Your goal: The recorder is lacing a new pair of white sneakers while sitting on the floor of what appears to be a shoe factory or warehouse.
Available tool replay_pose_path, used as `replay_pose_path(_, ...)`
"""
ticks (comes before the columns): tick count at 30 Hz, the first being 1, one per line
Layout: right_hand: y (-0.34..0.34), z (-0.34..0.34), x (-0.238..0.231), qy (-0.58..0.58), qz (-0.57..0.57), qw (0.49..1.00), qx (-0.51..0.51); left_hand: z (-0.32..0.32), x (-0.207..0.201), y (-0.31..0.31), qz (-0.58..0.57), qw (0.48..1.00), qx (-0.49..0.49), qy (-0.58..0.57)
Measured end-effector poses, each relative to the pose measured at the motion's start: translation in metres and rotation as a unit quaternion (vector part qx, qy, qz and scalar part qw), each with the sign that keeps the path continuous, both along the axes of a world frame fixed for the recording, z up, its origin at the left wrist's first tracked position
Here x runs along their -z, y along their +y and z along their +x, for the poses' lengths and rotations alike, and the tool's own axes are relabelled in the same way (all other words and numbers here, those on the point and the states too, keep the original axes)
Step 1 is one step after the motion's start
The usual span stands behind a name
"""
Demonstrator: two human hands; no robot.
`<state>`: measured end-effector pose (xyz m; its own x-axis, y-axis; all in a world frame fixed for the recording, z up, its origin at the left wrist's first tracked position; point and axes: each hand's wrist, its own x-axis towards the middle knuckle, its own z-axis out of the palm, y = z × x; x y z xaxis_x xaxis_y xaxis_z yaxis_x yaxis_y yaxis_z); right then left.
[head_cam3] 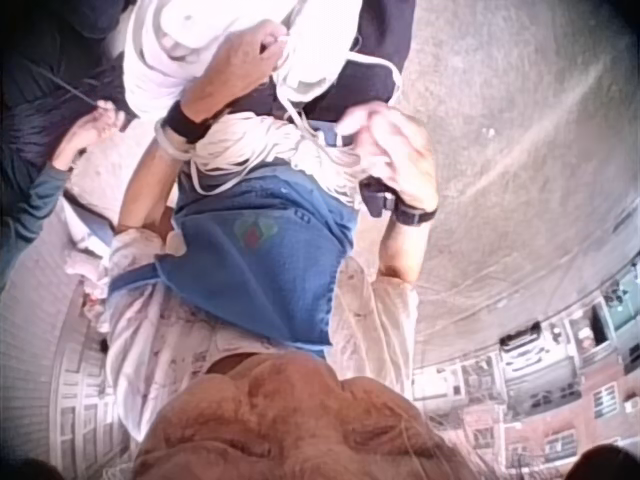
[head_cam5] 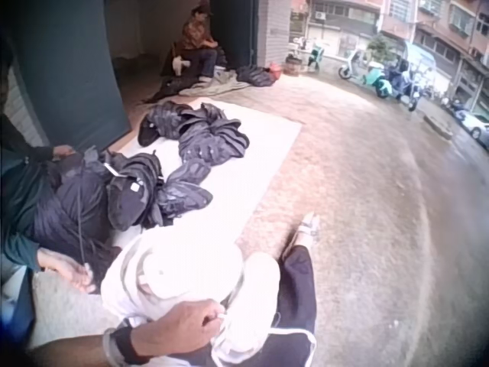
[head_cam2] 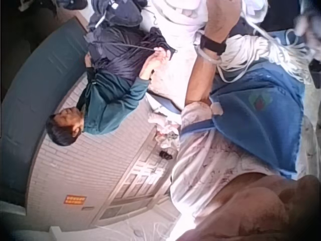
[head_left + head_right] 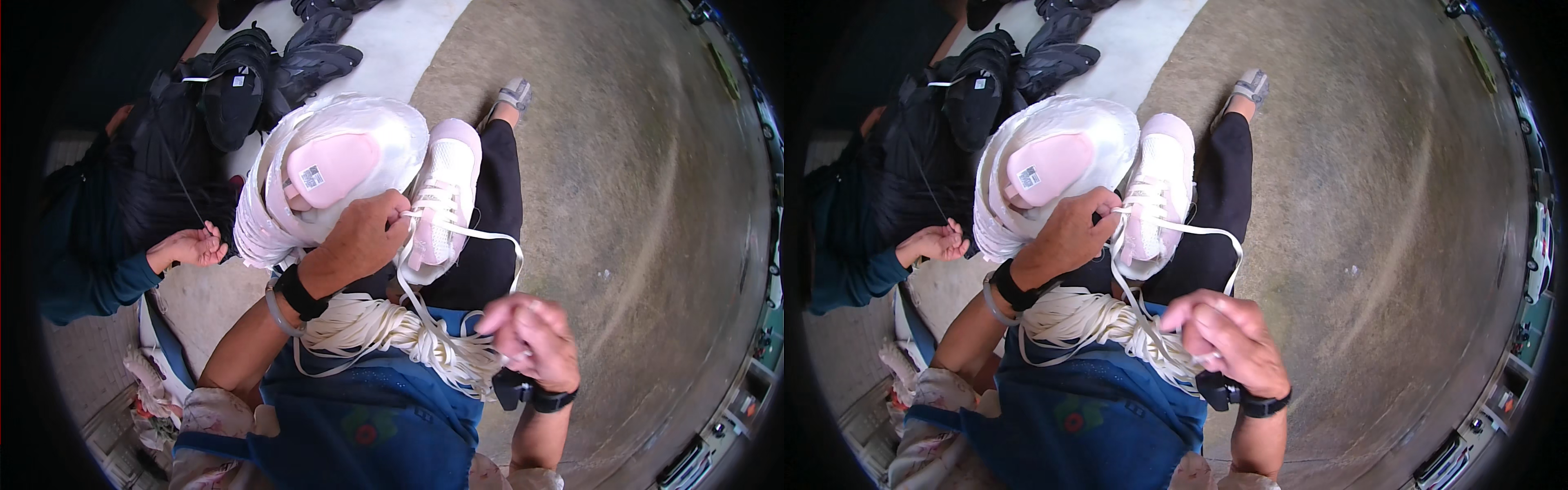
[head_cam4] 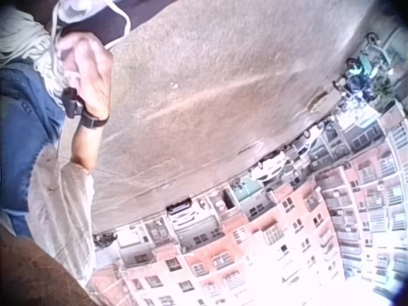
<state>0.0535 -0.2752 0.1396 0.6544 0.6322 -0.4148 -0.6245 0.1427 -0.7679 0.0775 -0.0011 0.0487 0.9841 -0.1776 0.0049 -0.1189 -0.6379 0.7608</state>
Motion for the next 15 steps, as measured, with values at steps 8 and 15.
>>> replay_pose_path(8, -0.014, -0.018, -0.004, -0.090, 0.237, 0.959, 0.129, 0.010, -0.006, -0.003, 0.006, 0.992, -0.026, 0.125)
replay_pose_path(15, 0.031, -0.002, 0.033, -0.243, -0.294, 0.920, 0.087, 0.016, -0.014, -0.013, 0.105, 0.993, 0.007, 0.061)
